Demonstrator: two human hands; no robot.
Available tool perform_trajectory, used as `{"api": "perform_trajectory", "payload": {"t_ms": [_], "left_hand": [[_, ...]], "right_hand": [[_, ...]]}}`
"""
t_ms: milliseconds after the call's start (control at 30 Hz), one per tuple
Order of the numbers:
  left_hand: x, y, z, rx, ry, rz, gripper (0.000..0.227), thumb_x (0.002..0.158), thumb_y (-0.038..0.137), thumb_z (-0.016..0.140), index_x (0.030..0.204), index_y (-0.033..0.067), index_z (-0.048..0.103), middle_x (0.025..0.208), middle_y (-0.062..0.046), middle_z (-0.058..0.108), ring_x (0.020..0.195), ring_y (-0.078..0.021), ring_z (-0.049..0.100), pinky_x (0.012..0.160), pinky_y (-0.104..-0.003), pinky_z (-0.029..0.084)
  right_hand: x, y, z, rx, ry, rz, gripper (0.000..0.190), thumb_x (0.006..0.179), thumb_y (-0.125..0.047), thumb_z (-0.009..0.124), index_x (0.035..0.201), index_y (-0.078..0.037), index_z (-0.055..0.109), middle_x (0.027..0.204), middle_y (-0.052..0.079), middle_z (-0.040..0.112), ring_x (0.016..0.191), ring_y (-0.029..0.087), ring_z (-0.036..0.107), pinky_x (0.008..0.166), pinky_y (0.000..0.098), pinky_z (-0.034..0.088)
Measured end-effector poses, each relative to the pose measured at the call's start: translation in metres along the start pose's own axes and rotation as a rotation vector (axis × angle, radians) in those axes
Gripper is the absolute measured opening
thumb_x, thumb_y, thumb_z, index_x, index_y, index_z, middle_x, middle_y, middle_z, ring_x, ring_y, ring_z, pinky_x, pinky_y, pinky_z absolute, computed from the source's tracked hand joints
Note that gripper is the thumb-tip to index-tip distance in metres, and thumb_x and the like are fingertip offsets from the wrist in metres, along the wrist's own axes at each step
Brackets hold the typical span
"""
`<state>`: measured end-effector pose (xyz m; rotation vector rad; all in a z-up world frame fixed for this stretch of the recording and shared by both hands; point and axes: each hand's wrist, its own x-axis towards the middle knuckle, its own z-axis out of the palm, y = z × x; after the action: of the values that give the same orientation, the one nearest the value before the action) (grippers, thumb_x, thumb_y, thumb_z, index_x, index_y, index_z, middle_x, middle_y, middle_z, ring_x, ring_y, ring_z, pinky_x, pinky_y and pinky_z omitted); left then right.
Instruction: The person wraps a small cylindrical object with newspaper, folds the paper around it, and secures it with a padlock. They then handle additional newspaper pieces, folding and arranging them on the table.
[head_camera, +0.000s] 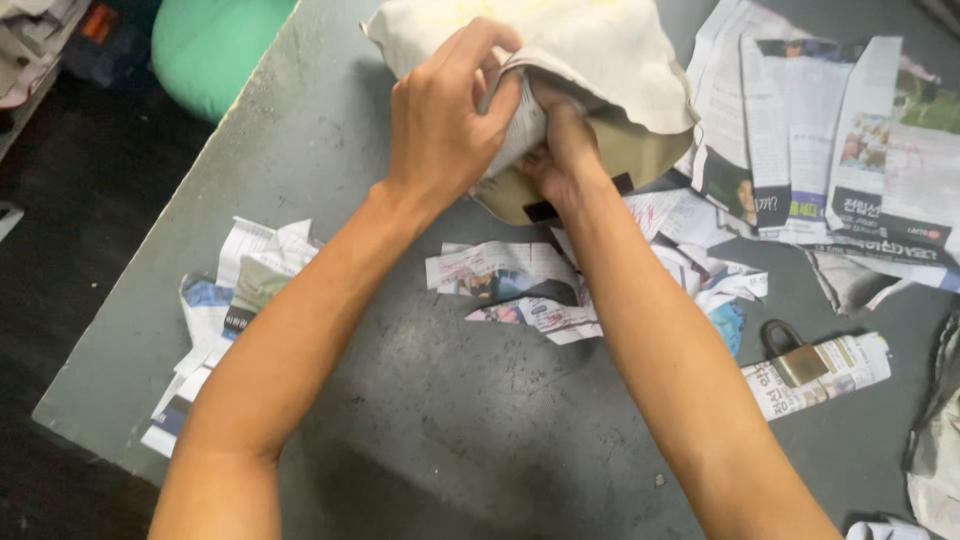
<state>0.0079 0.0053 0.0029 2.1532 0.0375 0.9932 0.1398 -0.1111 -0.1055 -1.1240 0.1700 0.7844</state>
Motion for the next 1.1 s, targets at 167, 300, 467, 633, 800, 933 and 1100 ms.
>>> {"api": "perform_trajectory", "payload": {"t_ms": [167,300,467,633,800,933,1100], "left_hand": [[-0.006,-0.008,-0.009,-0.003,-0.019,-0.056,0.017,0.095,0.012,0.074,0.109,0.0124,0.064,0.086,-0.004,0.069,0.067,-0.0174,0.069,0.060,-0.036,0.052],[-0.012,-0.004,-0.010,-0.002,-0.023,-0.102,0.015,0.092,0.011,0.074,0.104,0.0131,0.065,0.088,-0.002,0.070,0.067,-0.0177,0.068,0.061,-0.036,0.053],[-0.013,0.005,-0.010,-0.007,-0.040,-0.148,0.016,0.089,0.010,0.074,0.103,0.0127,0.065,0.090,-0.001,0.071,0.065,-0.0171,0.068,0.059,-0.036,0.053],[-0.057,0.049,-0.005,0.073,0.075,-0.088,0.035,0.093,0.007,0.070,0.126,0.0051,0.060,0.120,-0.014,0.062,0.108,-0.0326,0.063,0.095,-0.042,0.051],[-0.213,0.169,0.020,-0.308,-0.123,-0.319,0.037,0.099,0.016,0.071,0.133,0.0038,0.060,0.132,-0.013,0.064,0.124,-0.0273,0.064,0.109,-0.037,0.051],[-0.331,0.240,0.034,-0.984,-0.605,-0.957,0.048,0.102,0.024,0.063,0.144,0.0044,0.052,0.128,-0.010,0.065,0.115,-0.0150,0.061,0.098,-0.030,0.051],[-0.390,0.254,0.033,-1.048,-0.679,-1.037,0.045,0.108,0.026,0.056,0.145,0.0013,0.055,0.125,-0.014,0.069,0.111,-0.0154,0.064,0.095,-0.030,0.053]], "right_hand": [[-0.025,-0.008,-0.024,0.134,-0.113,-0.225,0.036,0.094,-0.017,0.050,0.120,0.003,0.065,0.111,0.019,0.075,0.099,0.027,0.077,0.088,0.0407,0.066],[-0.106,-0.034,-0.071,0.231,-0.403,-0.104,0.035,0.113,-0.028,0.060,0.132,0.002,0.062,0.110,0.015,0.071,0.091,0.025,0.071,0.078,0.0365,0.060],[-0.251,-0.017,-0.153,0.182,-0.205,0.060,0.048,0.104,-0.028,0.064,0.143,-0.002,0.056,0.110,0.015,0.073,0.085,0.026,0.073,0.069,0.0378,0.061],[-0.361,0.034,-0.225,0.403,-0.217,0.083,0.059,0.097,-0.018,0.072,0.148,0.003,0.050,0.120,0.019,0.070,0.101,0.030,0.072,0.087,0.0427,0.059],[-0.439,0.091,-0.259,0.010,0.060,0.007,0.063,0.083,-0.010,0.074,0.141,0.002,0.053,0.123,0.014,0.071,0.102,0.025,0.071,0.086,0.0421,0.058],[-0.483,0.147,-0.254,0.136,0.087,-0.052,0.057,0.088,-0.010,0.073,0.141,0.001,0.054,0.121,0.015,0.071,0.104,0.026,0.070,0.091,0.0432,0.057],[-0.501,0.192,-0.235,0.054,0.169,-0.161,0.052,0.093,-0.005,0.070,0.142,0.001,0.053,0.127,0.013,0.068,0.113,0.021,0.066,0.100,0.0378,0.054]]}}
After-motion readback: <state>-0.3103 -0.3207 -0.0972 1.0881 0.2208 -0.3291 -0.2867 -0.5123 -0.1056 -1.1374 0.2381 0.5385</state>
